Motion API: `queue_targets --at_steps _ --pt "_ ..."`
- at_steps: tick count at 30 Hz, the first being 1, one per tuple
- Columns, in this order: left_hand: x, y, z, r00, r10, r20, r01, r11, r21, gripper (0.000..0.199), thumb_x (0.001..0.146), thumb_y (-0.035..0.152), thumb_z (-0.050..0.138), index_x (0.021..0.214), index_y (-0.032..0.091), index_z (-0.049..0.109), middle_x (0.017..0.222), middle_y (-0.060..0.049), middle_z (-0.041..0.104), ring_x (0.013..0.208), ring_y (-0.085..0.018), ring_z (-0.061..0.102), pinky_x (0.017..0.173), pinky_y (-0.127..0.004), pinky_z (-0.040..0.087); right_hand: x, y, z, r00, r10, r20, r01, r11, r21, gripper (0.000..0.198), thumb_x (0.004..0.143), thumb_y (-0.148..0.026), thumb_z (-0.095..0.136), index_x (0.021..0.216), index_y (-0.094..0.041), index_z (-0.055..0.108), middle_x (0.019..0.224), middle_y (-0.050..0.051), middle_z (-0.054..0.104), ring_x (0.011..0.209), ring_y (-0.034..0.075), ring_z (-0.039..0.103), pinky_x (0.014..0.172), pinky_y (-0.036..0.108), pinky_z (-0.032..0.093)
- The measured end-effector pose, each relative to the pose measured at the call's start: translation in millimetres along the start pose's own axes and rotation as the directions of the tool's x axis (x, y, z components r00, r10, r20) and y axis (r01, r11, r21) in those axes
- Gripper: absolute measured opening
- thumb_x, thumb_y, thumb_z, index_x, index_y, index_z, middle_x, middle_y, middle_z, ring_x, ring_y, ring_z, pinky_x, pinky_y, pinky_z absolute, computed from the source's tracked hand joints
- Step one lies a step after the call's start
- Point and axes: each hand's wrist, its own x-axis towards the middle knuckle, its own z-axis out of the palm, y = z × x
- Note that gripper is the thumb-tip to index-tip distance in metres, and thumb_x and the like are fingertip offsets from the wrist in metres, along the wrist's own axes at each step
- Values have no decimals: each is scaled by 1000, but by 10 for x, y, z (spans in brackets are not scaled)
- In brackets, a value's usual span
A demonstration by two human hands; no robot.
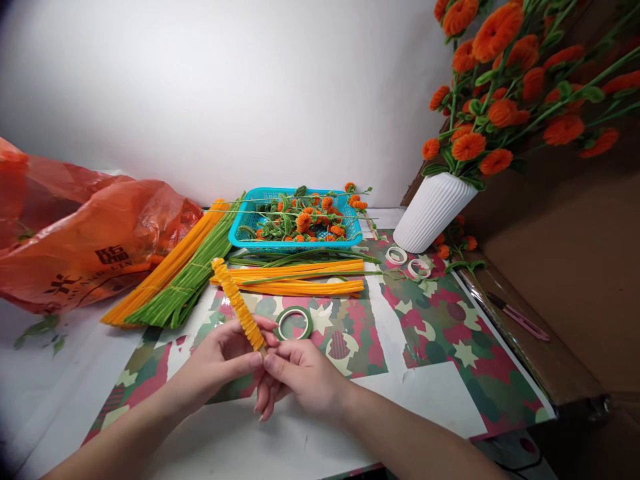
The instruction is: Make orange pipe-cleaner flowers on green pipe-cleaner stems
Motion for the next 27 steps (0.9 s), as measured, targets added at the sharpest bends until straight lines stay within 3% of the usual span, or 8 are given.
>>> queue_targets --at_steps 5,10,18,27 --pt "-26 70 -23 996 -23 88 18 998 56 26 71 24 78 92 16 64 77 -2 69 60 -13 63 58 -25 53 -6 -13 10 1000 20 1 -19 999 -47 52 76 -61 63 80 -10 58 55 -1 62 46 8 58 52 22 48" --pt "-32 147 -88 976 -149 160 141 988 55 28 67 23 80 86 15 60 66 0 67 55 -14 64 55 -26 52 -8 -19 54 998 66 24 -65 997 -36 51 71 -61 67 72 -12 57 50 -2 59 43 7 54 48 20 46" --pt "-19 212 -163 987 -159 -4 158 976 153 30 60 19 82 80 15 61 60 2 65 53 -10 58 48 -18 45 -16 -53 51 1000 24 5 -23 997 -77 46 76 -58 66 72 -12 58 49 -4 57 42 6 50 52 23 46" --pt "-10 311 -152 983 -168 -76 177 975 131 32 58 24 81 76 15 57 58 2 62 44 -8 49 34 -15 32 -1 -32 32 1000 -27 -7 26 993 -119 42 79 -54 64 71 -13 58 46 -6 53 40 5 47 59 26 50"
